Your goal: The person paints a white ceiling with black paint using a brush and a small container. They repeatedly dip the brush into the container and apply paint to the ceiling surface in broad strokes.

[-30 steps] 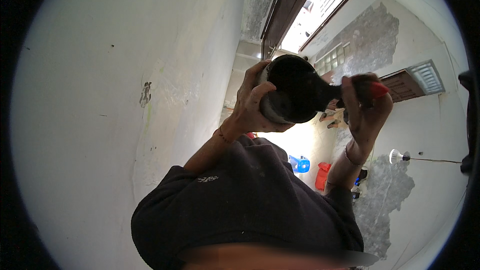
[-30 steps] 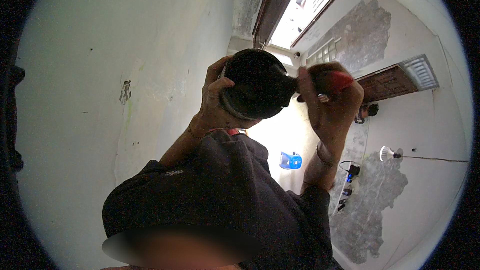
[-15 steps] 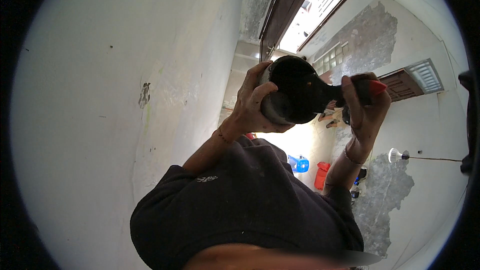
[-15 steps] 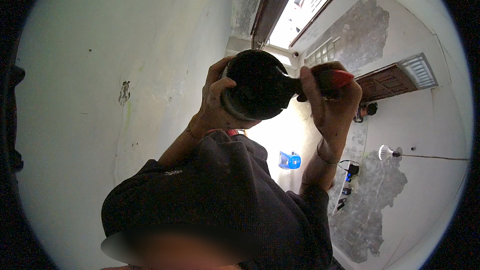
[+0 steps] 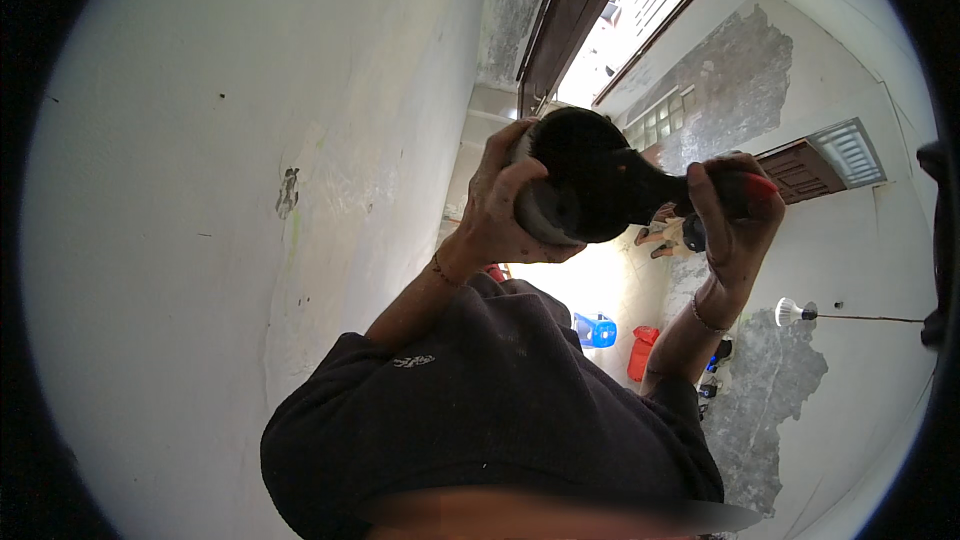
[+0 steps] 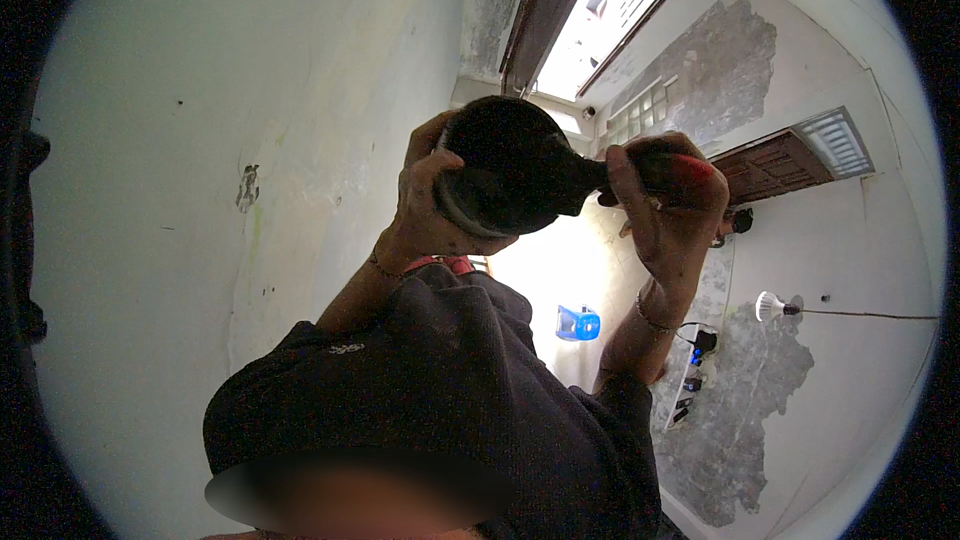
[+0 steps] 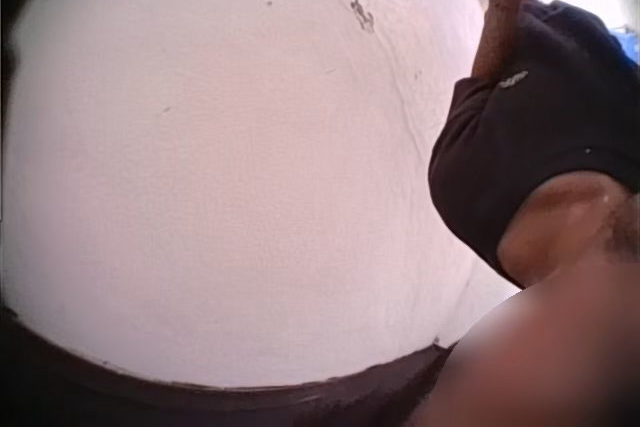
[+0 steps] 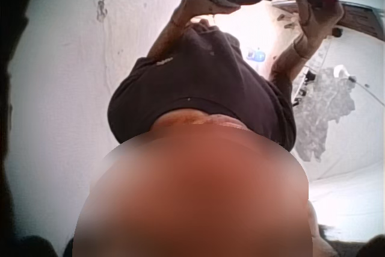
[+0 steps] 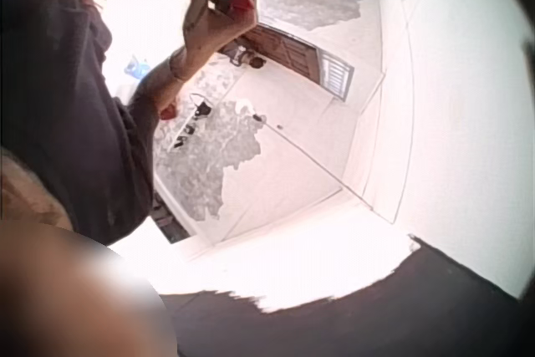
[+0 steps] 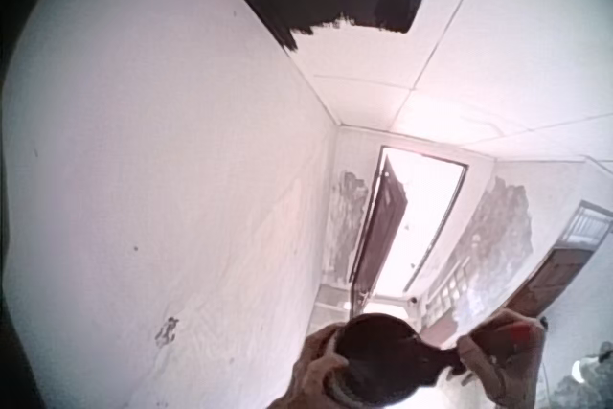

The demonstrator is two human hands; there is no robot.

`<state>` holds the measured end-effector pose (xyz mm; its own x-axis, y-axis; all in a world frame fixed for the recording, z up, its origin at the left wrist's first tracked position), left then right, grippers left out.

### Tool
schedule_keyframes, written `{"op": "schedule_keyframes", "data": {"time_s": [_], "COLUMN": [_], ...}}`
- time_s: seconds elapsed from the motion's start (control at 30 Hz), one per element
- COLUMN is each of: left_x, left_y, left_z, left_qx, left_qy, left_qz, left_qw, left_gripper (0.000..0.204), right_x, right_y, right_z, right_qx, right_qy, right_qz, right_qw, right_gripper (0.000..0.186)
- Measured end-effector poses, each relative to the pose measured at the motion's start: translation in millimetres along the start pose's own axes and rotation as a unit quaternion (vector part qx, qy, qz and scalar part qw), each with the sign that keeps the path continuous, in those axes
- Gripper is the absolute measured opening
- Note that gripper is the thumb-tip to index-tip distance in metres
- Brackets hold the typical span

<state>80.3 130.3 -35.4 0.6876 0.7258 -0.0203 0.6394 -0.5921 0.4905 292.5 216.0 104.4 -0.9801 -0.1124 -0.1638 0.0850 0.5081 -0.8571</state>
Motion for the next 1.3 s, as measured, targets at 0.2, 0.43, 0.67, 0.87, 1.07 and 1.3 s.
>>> {"op": "schedule_keyframes", "data": {"time_s": [0.2, 0.43, 0.67, 0.87, 1.07, 1.3], "left_x": [1.7, -3.4, -5.1, -2.1, -7.4, -5.0], "left_y": [2.3, 5.2, 3.4, 2.4, 0.6, -1.5], "left_z": [-2.7, -7.7, -10.6, -4.8, -11.7, -17.6], "left_qx": [-0.012, -0.02, 0.003, -0.005, 0.013, 0.036], "left_qy": [0.016, 0.004, 0.012, 0.017, 0.009, 0.003], "left_qz": [0.023, 0.007, 0.009, 0.013, -0.005, 0.007], "left_qw": [1.0, 1.0, 1.0, 1.0, 1.0, 0.999], "left_gripper": [0.103, 0.104, 0.103, 0.099, 0.097, 0.098], "right_x": [-7.9, -13.5, 3.0, -0.6, 4.5, 9.1], "right_y": [37.2, 51.4, 22.3, 9.3, 5.6, 7.0], "right_z": [-11.5, -16.8, 2.3, 4.0, -3.4, -9.1], "right_qx": [0.089, 0.139, -0.019, -0.089, -0.139, -0.085], "right_qy": [0.156, 0.17, 0.114, 0.055, -0.008, -0.015], "right_qz": [-0.148, -0.217, -0.083, -0.014, 0.013, -0.024], "right_qw": [0.973, 0.951, 0.99, 0.994, 0.99, 0.996], "right_gripper": [0.009, 0.01, 0.01, 0.013, 0.012, 0.01]}}
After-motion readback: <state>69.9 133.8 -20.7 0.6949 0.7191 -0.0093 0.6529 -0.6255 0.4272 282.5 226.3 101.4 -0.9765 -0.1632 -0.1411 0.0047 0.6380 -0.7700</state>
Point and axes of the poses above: each hand's wrist, its own z-axis away from the middle knuckle, its own x-axis out of the palm, y = z × x, the point moved 1 cm from there along -z, towards the middle knuckle, and after that the axes turned 13 degrees about y, right-handed, at the moved point
